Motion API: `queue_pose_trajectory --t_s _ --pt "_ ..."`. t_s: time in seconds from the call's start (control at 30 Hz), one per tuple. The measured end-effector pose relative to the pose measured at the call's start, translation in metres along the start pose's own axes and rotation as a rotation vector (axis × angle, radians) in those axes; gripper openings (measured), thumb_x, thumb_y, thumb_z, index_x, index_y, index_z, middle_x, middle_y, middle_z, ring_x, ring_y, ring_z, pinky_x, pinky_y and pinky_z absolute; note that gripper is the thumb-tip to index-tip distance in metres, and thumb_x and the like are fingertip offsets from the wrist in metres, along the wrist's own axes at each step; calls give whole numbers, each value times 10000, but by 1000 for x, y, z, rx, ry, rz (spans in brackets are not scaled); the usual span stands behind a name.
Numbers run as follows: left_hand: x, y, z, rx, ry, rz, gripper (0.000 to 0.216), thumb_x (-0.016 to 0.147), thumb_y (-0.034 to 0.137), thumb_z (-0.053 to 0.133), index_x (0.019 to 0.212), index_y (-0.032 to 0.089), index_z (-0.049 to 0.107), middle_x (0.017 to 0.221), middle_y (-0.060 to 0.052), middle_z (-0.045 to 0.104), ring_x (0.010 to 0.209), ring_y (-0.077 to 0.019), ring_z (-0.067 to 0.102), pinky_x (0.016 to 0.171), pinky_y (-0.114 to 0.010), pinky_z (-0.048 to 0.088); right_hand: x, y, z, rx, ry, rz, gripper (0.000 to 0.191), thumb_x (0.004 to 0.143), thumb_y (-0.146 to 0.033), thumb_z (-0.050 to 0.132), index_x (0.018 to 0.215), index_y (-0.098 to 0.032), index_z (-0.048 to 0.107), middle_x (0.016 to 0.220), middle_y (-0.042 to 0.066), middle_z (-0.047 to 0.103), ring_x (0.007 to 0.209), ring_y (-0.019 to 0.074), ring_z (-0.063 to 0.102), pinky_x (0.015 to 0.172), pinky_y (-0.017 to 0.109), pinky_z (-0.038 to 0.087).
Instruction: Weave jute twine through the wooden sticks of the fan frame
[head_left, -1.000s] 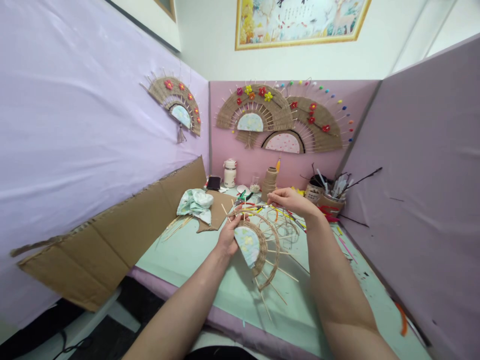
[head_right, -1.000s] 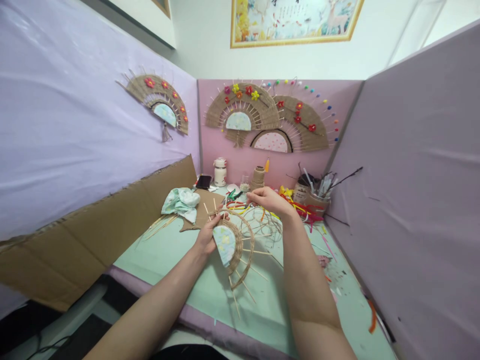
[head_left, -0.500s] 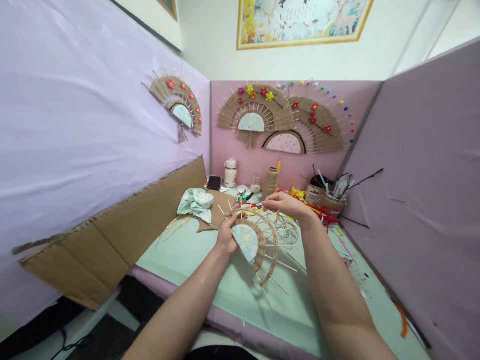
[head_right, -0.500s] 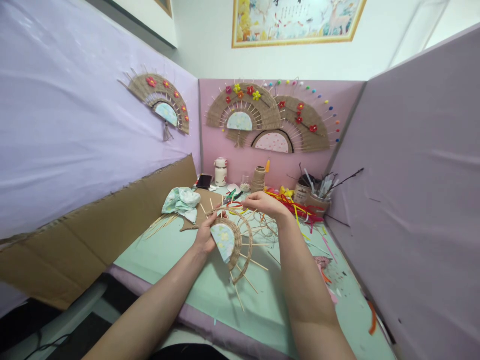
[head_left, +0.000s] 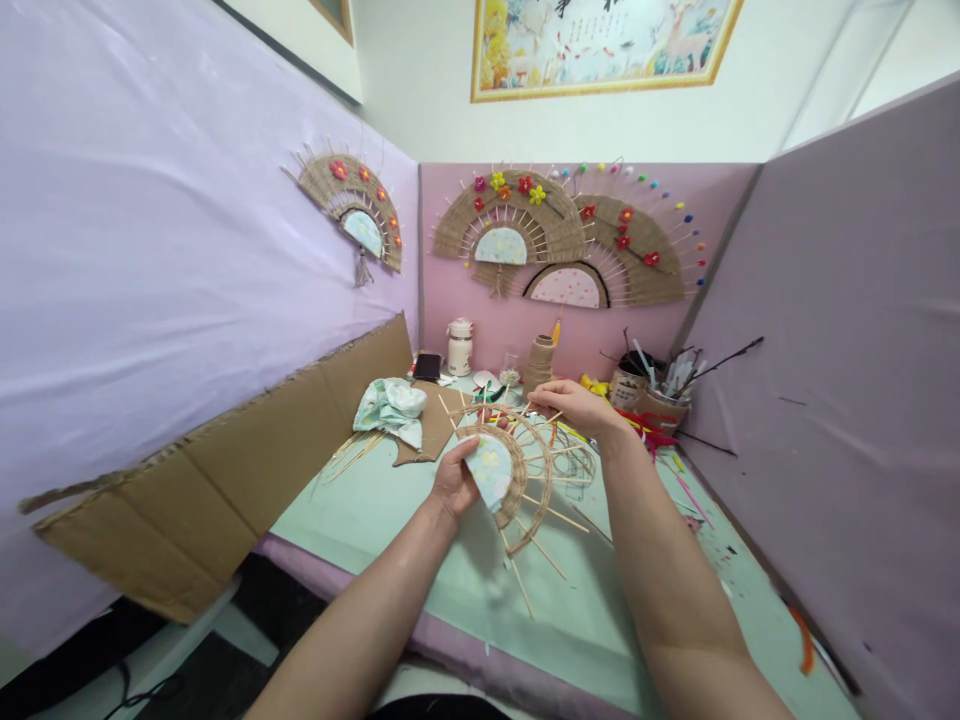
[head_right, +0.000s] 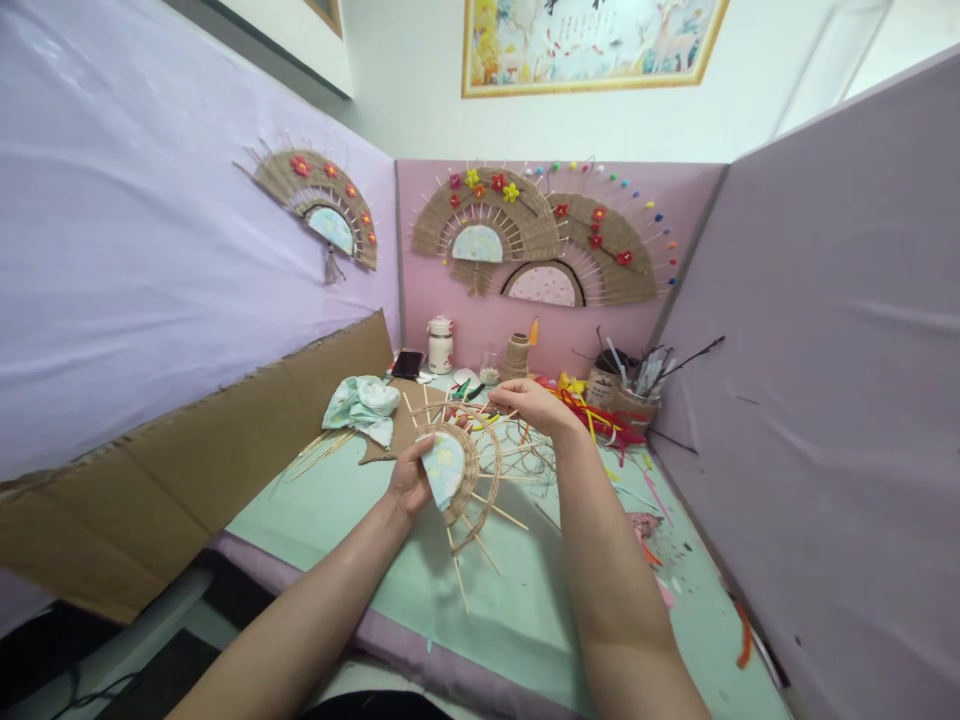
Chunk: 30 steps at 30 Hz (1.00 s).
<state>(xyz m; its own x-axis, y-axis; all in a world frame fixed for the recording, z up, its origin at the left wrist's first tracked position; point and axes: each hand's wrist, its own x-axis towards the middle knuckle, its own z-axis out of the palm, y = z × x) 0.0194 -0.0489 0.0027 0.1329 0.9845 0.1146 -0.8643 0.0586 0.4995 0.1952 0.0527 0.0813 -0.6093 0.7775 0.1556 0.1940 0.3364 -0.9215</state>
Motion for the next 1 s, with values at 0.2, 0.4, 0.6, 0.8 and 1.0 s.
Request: queue_pose_trajectory --t_s 0.2,0.4,0.6,0.8,1.0 --pt "1 0 2 -22 15 -20 455 697 58 538 1144 138 560 1035 -102 668 1007 -220 614 884 -350 470 -2 0 1 11 -39 12 341 741 -472 583 629 -150 578 531 -41 404 498 72 335 490 230 234" --pt "4 0 1 -37 37 18 451 691 17 528 1124 133 574 1023 -94 677 1020 -195 610 913 -316 453 -7 2 -7 -137 -78 37 480 770 -583 488 729 -132 648 527 -21 446 488 78 333 470 225 234" --pt "8 0 -4 18 141 48 402 663 15 556 1043 132 617 985 -92 690 961 -216 635 917 -369 455 -6 2 -15 -354 60 1 565 754 -646 443 688 -123 647 565 2 496 520 94 366 492 230 275" --pt "11 -1 -7 -35 154 72 395 681 15 550 1044 158 617 974 -69 693 936 -202 641 917 -385 455 -10 -12 -13 -486 210 -76 535 747 -628 474 676 -121 629 554 -11 454 526 96 351 497 231 268" --pt "13 1 -10 -41 202 81 343 701 37 551 1019 138 629 929 -81 699 900 -202 651 903 -368 460 -16 -24 -8 -434 226 -98 515 761 -599 476 731 -116 650 538 -11 467 494 92 341 479 230 258"
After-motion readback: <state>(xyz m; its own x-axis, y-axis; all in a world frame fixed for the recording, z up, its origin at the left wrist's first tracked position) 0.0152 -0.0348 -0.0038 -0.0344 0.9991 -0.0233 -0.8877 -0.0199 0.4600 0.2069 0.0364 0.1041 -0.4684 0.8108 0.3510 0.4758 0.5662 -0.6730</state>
